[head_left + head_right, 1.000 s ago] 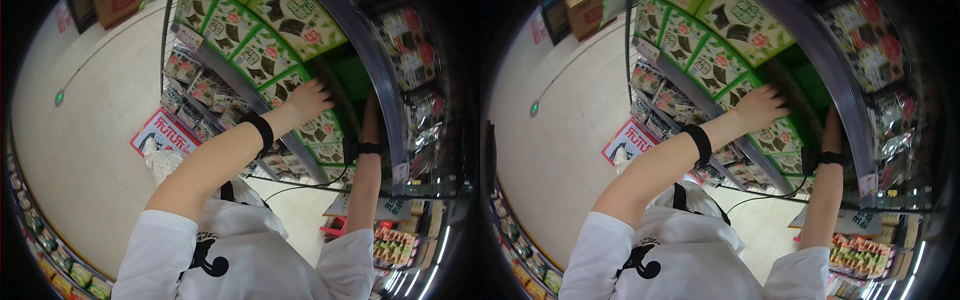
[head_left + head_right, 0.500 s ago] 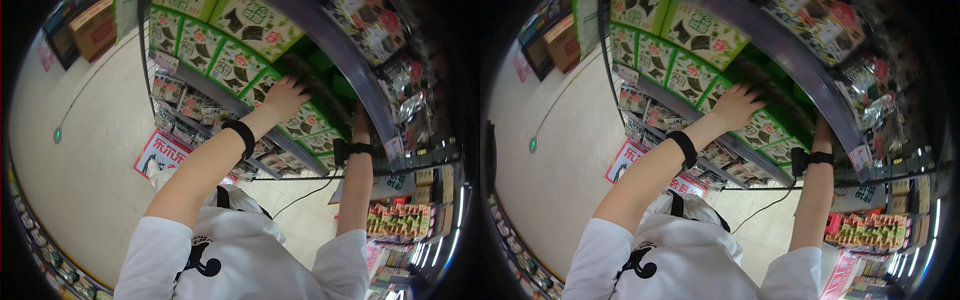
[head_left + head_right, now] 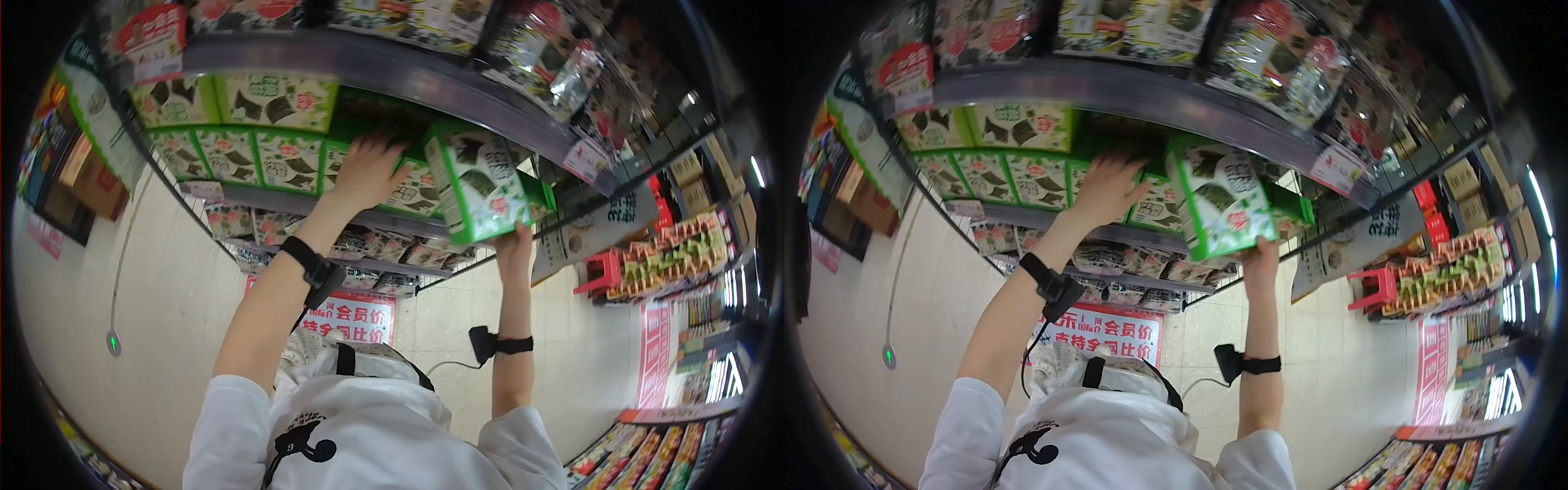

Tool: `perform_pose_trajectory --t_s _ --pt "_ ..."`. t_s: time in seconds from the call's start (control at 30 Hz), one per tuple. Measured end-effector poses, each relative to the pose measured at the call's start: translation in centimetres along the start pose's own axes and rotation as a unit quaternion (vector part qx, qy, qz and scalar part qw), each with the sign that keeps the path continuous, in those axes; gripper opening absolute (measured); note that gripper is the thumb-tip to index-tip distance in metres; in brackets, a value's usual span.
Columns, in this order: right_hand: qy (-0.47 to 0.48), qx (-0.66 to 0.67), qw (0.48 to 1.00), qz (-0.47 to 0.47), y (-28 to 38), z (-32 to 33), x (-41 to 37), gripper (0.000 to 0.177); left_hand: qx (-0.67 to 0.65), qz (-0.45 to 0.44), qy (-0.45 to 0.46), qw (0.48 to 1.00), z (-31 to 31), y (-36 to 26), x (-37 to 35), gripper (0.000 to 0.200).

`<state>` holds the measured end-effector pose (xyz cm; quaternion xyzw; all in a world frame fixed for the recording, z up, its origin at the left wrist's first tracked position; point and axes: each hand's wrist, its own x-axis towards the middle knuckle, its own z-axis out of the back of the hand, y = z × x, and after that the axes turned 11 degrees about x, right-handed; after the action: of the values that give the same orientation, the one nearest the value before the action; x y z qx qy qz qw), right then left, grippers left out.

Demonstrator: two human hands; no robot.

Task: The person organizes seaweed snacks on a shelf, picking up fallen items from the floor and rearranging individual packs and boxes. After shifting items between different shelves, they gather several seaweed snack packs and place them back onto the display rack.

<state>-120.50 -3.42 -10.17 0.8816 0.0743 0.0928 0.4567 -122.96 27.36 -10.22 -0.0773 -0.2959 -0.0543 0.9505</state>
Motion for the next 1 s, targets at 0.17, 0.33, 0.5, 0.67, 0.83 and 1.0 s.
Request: perform_pose_trajectory --t_s 0.17,0.33,0.5,0.67,0.83,1.0 --pt "-0.001 -0.031 0.998 0.058 -2.3 -1.6 -5.5 0.074 -0.205 0.065 0.011 0.976 1.1 -1.7 -0.6 0.047" --pt "0.086 -0.185 0.975 0.086 -3.2 0.3 -7.4 0.087 -0.596 0.261 0.038 0.758 3.8 -4.9 -3.6 0.060" --pt "0.137 -0.206 0.966 0.076 0.2 -1.0 -9.7 0.096 -0.472 0.056 0.328 0.816 4.5 -2.2 -7.8 0.082" --pt "0.067 -0.272 0.960 0.006 0.6 -0.9 -10.7 0.099 -0.574 0.116 0.214 0.782 4.5 -4.2 -9.8 0.081" --pt "0.097 -0.442 0.820 0.349 6.2 -1.1 -9.5 0.082 -0.336 -0.042 0.088 0.937 5.2 -4.9 -4.8 0.069" --pt "0.031 -0.601 0.580 0.549 9.4 1.1 -5.7 0.071 -0.109 -0.058 0.022 0.992 2.9 -2.2 0.5 0.061"
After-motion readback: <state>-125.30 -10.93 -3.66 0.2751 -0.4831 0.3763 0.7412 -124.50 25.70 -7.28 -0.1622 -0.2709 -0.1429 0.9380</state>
